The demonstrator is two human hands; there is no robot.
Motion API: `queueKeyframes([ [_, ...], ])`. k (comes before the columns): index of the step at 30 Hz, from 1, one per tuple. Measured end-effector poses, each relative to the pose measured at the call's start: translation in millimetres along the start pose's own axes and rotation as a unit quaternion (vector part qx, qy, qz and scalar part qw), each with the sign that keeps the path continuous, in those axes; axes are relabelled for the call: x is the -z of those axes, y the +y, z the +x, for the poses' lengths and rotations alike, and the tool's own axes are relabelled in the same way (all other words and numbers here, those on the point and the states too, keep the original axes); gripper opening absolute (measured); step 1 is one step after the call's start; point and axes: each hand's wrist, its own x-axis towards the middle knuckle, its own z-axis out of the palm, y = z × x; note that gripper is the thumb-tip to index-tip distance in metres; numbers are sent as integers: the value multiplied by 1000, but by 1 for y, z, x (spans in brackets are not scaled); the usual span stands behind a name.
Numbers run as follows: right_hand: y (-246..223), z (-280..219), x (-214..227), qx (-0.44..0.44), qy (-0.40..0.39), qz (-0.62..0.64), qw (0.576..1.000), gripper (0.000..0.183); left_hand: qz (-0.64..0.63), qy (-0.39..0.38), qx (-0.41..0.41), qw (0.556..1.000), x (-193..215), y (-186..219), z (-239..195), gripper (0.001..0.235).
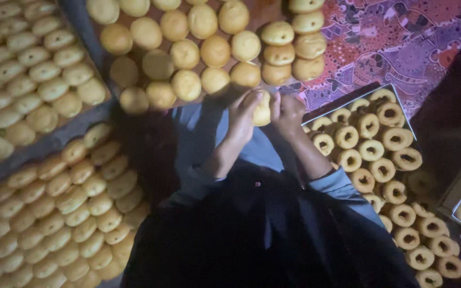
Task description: The person repeatedly picks up round buns from a tray, uses a metal rod to poke a hole in the center of each bun, and places the finished buns into a separate tray. The process is repeated for many buns in a continuous sequence.
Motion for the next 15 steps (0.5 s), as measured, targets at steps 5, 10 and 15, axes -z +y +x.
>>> queueKeyframes([
  [5,22,33,22,-77,-10,13,997,16,369,-233,-222,872,-22,32,37,112],
  [10,44,63,53,-166,-10,0,986,21,589,-290,-137,741,-41,57,118,82],
  [15,68,66,78,-280,70,54,956,25,585,-315,-208,718,-38,63,243,76],
])
